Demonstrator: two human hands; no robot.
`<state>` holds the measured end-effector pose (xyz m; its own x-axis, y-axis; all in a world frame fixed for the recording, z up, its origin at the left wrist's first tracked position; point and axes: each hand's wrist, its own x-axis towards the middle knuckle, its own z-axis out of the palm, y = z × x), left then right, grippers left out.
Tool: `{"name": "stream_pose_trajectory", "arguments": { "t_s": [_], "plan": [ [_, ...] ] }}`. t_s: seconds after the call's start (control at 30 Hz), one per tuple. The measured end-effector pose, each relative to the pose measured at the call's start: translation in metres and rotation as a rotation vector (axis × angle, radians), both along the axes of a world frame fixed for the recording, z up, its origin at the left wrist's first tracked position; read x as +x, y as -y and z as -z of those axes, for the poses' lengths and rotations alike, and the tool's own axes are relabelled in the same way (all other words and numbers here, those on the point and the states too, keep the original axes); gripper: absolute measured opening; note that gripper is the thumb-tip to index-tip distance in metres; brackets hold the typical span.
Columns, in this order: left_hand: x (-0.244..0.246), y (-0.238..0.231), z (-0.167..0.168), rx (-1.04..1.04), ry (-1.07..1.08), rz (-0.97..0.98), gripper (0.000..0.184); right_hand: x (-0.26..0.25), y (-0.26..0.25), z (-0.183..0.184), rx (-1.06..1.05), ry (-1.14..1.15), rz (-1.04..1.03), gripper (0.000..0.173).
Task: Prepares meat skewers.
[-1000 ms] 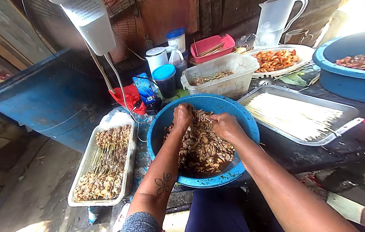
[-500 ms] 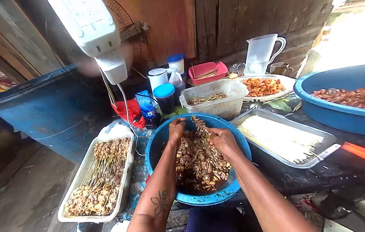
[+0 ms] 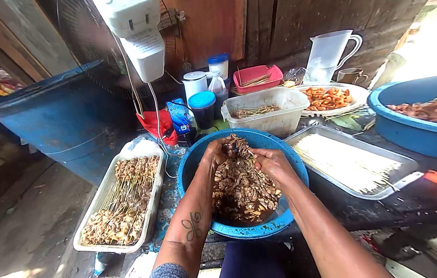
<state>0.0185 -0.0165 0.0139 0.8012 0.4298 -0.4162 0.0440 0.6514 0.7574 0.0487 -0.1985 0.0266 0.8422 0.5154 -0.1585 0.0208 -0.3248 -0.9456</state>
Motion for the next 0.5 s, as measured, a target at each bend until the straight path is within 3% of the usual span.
{"name": "stream_pose_trajectory", "arguments": {
  "t_s": [0.2, 0.33, 0.5],
  "plan": [
    [-0.002, -0.009, 0.011, 0.259, -0.002, -0.132, 0.008, -0.001, 0.001, 0.0, -0.036, 0.035, -0.055, 0.032],
    [-0.004, -0.006, 0.008, 0.413, 0.048, -0.085, 0.015, 0.0, 0.002, 0.001, -0.117, 0.109, -0.102, 0.032],
    [-0.009, -0.007, 0.005, 0.799, 0.043, 0.059, 0.02, 0.002, 0.001, 0.002, -0.148, 0.166, -0.099, 0.031]
  ]
}}
